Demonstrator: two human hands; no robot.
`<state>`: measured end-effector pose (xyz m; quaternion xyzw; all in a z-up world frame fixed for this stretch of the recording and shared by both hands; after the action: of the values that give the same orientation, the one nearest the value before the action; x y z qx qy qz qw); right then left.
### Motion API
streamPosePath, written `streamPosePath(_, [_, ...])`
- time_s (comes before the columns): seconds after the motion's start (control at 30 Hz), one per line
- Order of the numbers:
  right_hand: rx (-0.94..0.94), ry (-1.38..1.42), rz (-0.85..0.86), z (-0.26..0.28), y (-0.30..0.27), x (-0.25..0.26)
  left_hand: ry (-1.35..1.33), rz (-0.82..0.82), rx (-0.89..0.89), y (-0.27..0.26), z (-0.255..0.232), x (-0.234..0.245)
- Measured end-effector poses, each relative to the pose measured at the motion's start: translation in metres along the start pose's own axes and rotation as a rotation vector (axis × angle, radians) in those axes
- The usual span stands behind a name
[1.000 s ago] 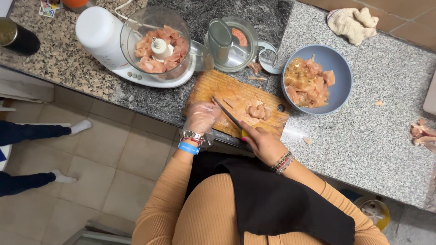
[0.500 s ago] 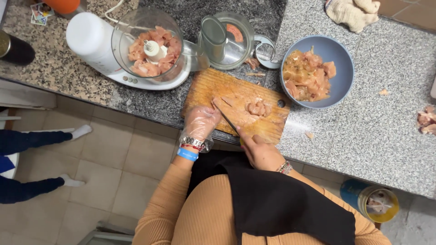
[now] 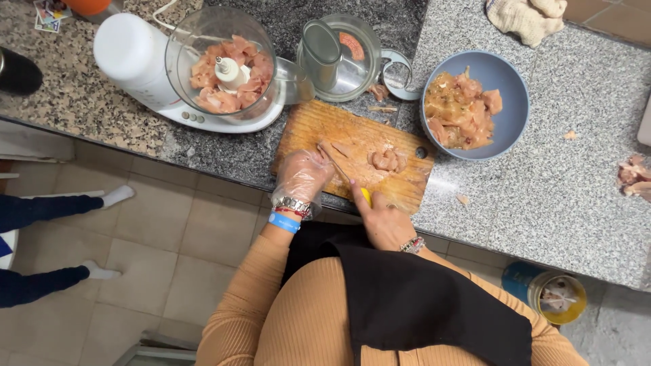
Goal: Slicing raw chicken into smaller pieces on a wooden cutting board and transferring them to a bowl and food processor.
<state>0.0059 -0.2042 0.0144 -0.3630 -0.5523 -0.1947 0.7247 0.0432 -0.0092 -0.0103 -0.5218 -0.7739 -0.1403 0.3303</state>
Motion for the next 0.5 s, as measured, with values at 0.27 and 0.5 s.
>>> streamPosePath(0.27, [0.056,-0.031,-0.061,-0.014,0.012,-0.012,0.068,0.039,0.000,0.005,-0.003,0.001])
streamPosePath(0.5, [0.029,0.307,-0.076,-0.034,0.002,-0.002,0.257,-0.044,-0.086,0.010,0.026,-0.009])
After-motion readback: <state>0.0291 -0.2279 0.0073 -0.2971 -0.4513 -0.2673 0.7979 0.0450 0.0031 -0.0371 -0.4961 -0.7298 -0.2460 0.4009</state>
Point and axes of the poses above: each hand's wrist, its own y-axis towards the middle knuckle, its own x-axis out of the back of the hand, z = x × y, the point moved 8 cm from there along y, towards the middle knuckle, and after that the axes turned 1 degree about x, right-handed, at the moved point
